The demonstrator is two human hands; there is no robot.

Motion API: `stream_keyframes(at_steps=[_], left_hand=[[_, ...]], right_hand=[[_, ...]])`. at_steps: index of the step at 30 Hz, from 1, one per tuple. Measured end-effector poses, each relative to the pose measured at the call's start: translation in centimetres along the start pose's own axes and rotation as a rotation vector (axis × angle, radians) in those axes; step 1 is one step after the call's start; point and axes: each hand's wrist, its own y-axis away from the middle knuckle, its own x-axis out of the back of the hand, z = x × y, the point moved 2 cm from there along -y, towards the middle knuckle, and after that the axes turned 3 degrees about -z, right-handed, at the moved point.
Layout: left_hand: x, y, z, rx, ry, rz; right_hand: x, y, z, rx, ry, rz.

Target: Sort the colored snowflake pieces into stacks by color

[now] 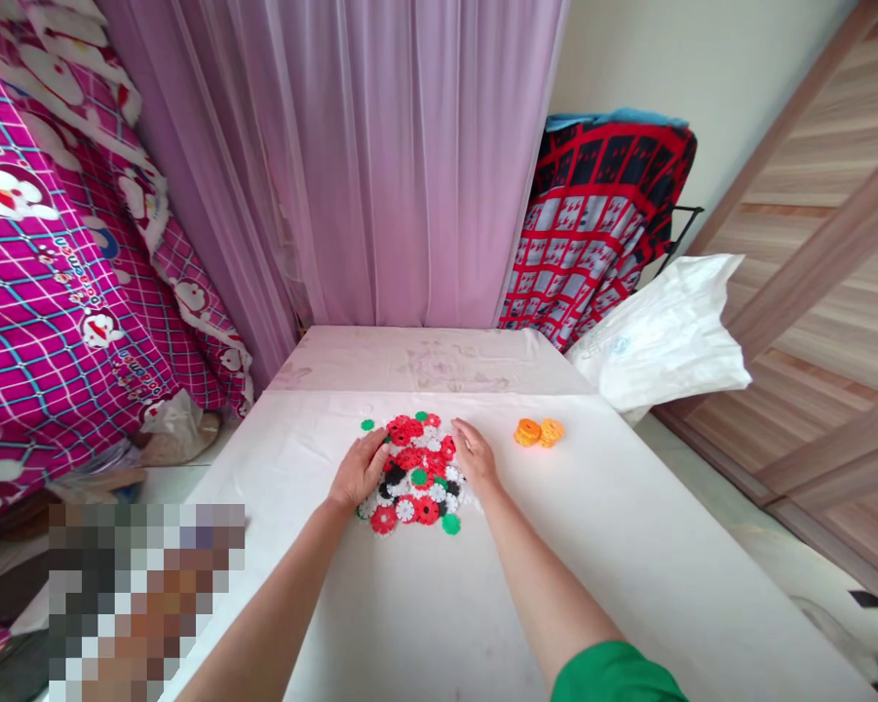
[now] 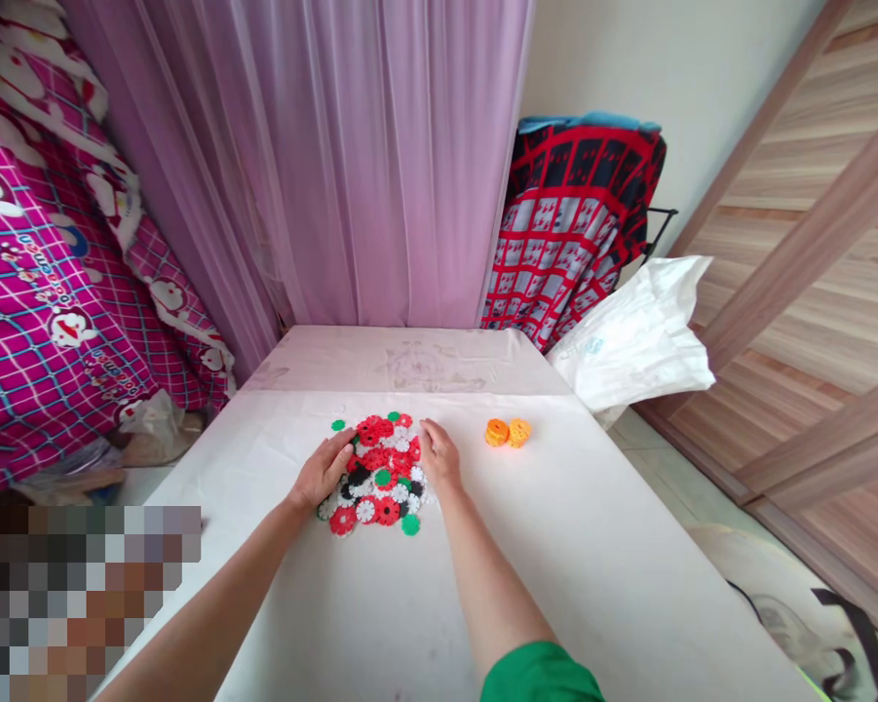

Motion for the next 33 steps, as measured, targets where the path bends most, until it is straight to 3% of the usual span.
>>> stream_keyframes(at_steps=[2, 5, 8, 11, 13, 16, 19, 22, 26, 29, 33], left_hand=[[0.1, 1.9, 0.3, -0.030, 0.036, 0.080], [-0.4, 5.5, 1.6, -0.137, -0.037, 0.100], [-1.0, 8.1, 3.3, -0.260, -0.192, 0.018], [-1.4, 8.7, 4.5, -0.291, -0.287, -0.024], [-1.4, 8.4, 4.8, -0.266, -0.307, -0.017], [-1.3, 7.9, 4.7, -0.200, -0.315, 0.020], [-1.1, 8.0, 4.0, -0.099, -0.312, 0.089], [-1.0, 8.2, 3.2, -0.026, -0.281, 0.149], [-1.1, 8.2, 2.3, -0.027, -0.189, 0.214], [-1.1, 8.1, 1.8, -0.007, -0.122, 0.243], [-0.9, 7.9, 1.7, 0.027, -0.080, 0.233]], right_hand=[[0.9, 2.6, 0.4, -0.016, -0.059, 0.113], [2.3, 6.8, -0.4, 0.130, -0.185, 0.237], [2.7, 9.6, -2.7, 0.338, -0.062, 0.084], [2.1, 9.8, -4.9, 0.432, 0.114, -0.047], [1.5, 8.5, -5.7, 0.418, 0.149, -0.030], [1.2, 6.2, -6.0, 0.285, 0.062, 0.127], [2.9, 5.6, -5.5, 0.114, -0.063, 0.238], [6.2, 8.2, -4.8, 0.175, -0.057, 0.073], [9.4, 14.3, -3.7, 0.338, 0.065, -0.282], [9.1, 17.0, -3.6, 0.445, -0.003, -0.348], [6.3, 15.4, -4.7, 0.508, -0.156, -0.324]])
